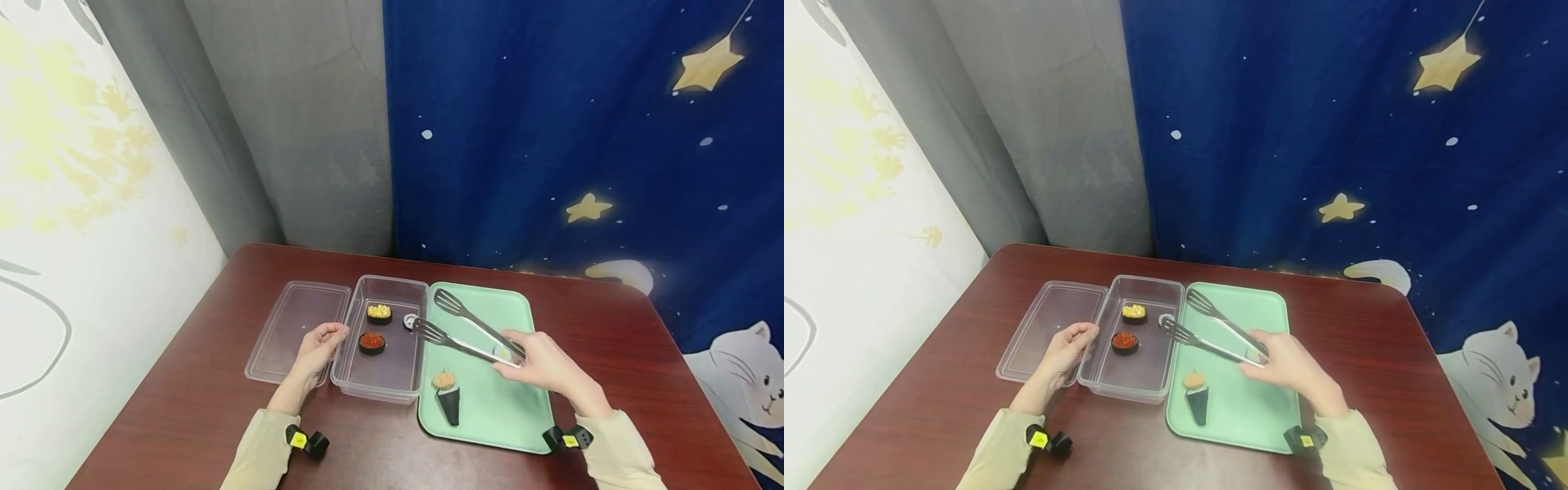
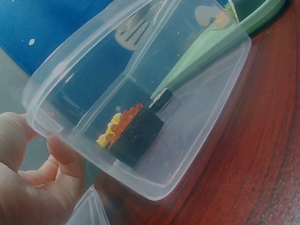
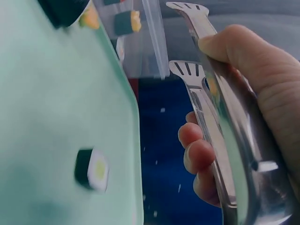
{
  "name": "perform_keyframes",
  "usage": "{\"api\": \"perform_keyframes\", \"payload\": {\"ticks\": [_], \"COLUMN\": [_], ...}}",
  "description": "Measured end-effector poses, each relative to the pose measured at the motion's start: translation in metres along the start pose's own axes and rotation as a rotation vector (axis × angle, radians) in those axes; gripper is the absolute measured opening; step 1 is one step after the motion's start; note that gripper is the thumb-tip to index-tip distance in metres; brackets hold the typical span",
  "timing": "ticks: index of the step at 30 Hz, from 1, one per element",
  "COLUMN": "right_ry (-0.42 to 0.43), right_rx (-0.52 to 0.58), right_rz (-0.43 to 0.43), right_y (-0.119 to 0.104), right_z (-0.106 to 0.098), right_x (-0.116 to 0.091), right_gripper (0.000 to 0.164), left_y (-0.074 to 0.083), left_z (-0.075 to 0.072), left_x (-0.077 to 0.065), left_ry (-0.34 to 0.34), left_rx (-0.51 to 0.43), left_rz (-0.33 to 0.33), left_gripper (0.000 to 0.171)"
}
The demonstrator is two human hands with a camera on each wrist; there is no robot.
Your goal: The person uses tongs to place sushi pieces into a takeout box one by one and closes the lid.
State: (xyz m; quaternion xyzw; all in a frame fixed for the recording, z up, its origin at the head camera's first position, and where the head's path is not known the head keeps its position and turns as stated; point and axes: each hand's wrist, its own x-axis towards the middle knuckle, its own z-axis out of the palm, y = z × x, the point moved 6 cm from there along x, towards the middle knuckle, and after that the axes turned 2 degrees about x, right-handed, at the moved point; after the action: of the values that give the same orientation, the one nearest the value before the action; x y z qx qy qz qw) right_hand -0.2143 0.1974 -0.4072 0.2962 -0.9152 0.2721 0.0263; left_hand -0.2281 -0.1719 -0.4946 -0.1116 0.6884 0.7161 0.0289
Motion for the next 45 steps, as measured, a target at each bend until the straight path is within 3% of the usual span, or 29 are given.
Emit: {"api": "perform_keyframes", "payload": {"ticks": [8,18,29,45], "right_ry": [0.064,0.146,0.188,0.233], "right_rx": [-0.012,-0.061,-0.086,-0.053], "right_rz": [0.093,0.159,0.202,0.028], "right_y": [0.023,0.045,0.064,0.065], "right_z": [-0.009,-0.013,-0.008,-0.005], "right_x": [-0.040,-0.081,-0.111,-0.116], "right_gripper": [0.047,0.046,0.046,0.037], "left_y": [-0.001,-0.001,0.000,-0.001], "left_z": [0.000,0.001,0.000,-0.001], "left_x": [0.001,0.001,0.000,0.000], "left_ry": [-0.001,-0.013,-0.003,-0.001], "left_rx": [-0.013,-0.010,0.009,0.010], "left_rz": [0.013,0.000,-0.003,-0.025], "left_gripper": [0.010,0.012,0.015,0.011]}}
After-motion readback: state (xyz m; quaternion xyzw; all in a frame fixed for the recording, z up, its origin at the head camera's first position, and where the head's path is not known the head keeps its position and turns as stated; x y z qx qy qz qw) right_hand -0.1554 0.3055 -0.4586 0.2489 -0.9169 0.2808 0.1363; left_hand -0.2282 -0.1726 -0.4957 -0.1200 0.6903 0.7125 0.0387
